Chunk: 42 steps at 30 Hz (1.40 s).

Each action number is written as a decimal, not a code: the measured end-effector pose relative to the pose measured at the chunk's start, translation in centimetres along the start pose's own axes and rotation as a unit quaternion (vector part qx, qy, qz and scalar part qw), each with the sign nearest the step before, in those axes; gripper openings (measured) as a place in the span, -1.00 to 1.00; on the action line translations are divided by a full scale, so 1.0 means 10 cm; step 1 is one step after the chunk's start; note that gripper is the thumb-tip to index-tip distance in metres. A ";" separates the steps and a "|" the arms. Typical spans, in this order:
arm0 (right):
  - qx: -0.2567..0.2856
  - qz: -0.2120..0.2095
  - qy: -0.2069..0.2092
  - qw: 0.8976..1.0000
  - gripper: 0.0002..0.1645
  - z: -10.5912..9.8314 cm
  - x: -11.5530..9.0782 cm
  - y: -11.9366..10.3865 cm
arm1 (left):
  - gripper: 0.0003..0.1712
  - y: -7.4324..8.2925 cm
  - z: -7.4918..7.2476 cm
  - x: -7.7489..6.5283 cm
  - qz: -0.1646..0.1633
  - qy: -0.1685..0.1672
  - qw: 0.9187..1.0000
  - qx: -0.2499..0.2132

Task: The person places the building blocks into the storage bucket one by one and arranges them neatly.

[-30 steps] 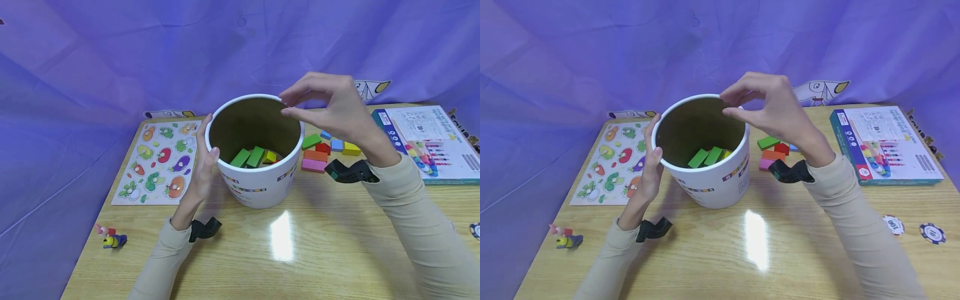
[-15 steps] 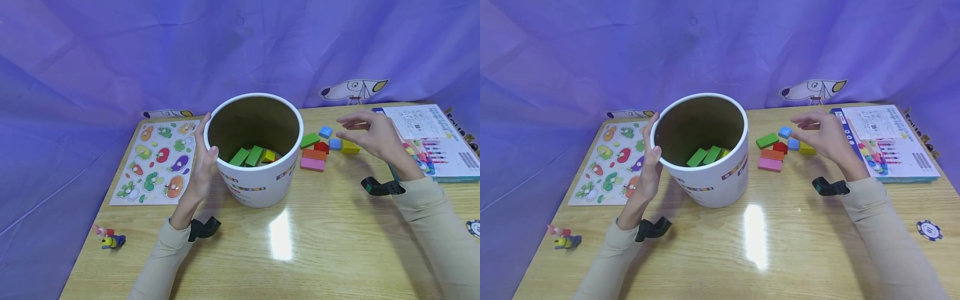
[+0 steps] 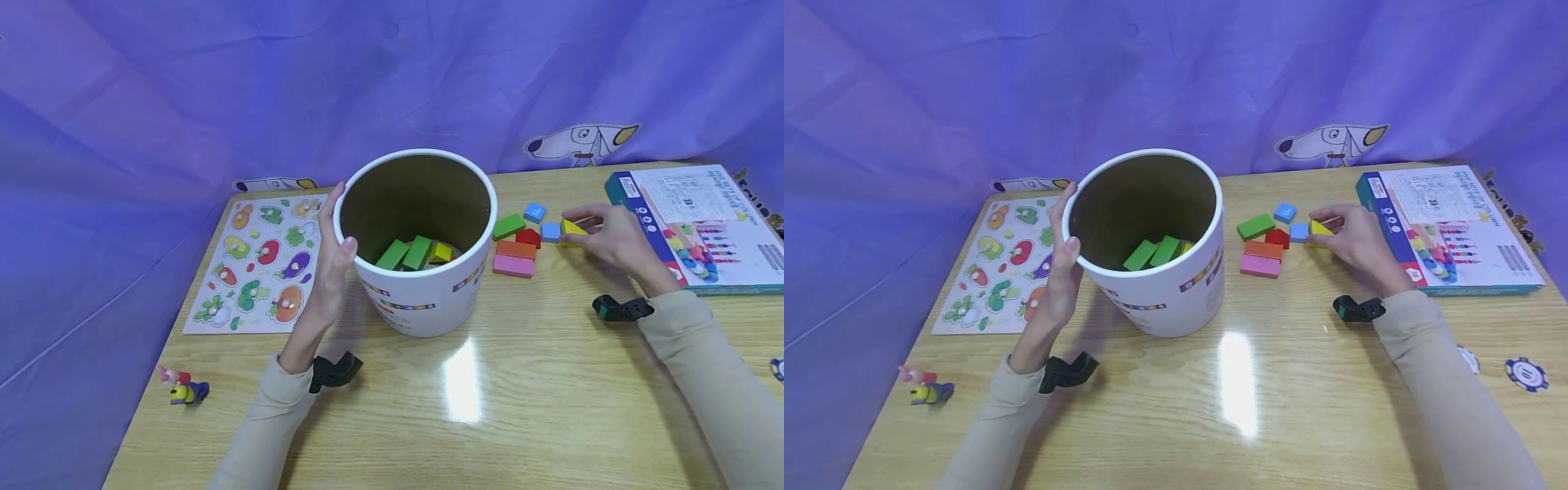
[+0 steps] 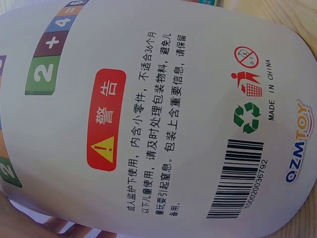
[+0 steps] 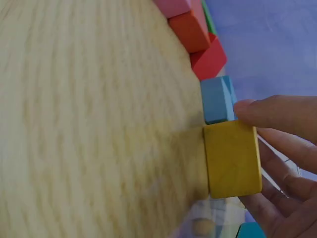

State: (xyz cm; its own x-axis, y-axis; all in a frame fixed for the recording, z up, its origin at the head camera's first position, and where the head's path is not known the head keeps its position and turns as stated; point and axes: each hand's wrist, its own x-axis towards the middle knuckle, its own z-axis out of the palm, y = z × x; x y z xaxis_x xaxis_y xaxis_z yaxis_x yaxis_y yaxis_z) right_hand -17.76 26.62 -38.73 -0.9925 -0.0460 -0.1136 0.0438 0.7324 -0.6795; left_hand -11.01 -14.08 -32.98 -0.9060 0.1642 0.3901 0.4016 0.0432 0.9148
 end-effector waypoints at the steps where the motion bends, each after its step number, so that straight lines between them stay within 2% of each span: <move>1: -0.002 0.002 0.000 1.000 -0.43 0.00 0.00 0.01 | 0.11 0.00 0.00 0.00 0.000 -0.001 1.000 -0.001; 12: -0.034 -0.012 0.008 0.999 -0.45 -0.02 -0.06 0.10 | 0.13 0.02 0.00 -0.01 0.004 0.009 1.000 0.000; 15: -0.040 -0.017 0.021 0.999 -0.44 -0.05 -0.08 0.07 | 0.12 0.00 0.00 -0.01 0.000 0.010 1.000 0.000; 18: -0.045 -0.025 0.055 0.997 -0.40 -0.13 -0.11 0.00 | 0.12 0.00 0.00 -0.01 -0.001 0.012 1.000 -0.001; 22: -0.034 -0.049 0.122 0.991 -0.37 -0.29 -0.18 -0.18 | 0.13 -0.01 0.00 -0.01 0.000 0.012 1.000 0.002; 26: -0.007 -0.109 0.185 0.977 -0.42 -0.46 -0.31 -0.47 | 0.13 -0.01 0.00 0.00 0.000 0.013 1.000 0.006; 29: 0.014 -0.181 0.227 0.957 -0.47 -0.54 -0.40 -0.76 | 0.13 -0.01 0.01 0.00 -0.002 0.013 1.000 0.007; 32: 0.024 -0.258 0.250 0.933 -0.49 -0.57 -0.45 -1.08 | 0.13 -0.01 0.01 0.00 -0.002 0.013 1.000 0.009; 36: 0.042 -0.332 0.237 0.912 -0.48 -0.52 -0.52 -1.50 | 0.14 -0.02 0.00 -0.01 -0.001 0.014 1.000 0.009; 42: 0.072 -0.417 0.164 0.891 -0.48 -0.33 -0.65 -1.94 | 0.13 -0.01 0.01 0.00 0.002 0.009 1.000 0.001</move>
State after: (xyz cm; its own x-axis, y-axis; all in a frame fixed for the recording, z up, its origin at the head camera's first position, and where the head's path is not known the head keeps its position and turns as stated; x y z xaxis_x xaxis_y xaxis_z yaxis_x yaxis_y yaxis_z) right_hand -12.57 14.95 -22.47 -0.6661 -0.3141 0.6765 -0.7334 0.4407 -0.5176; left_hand -11.07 -13.95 -33.11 -0.9068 0.1467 0.3952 0.4052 0.0453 0.9131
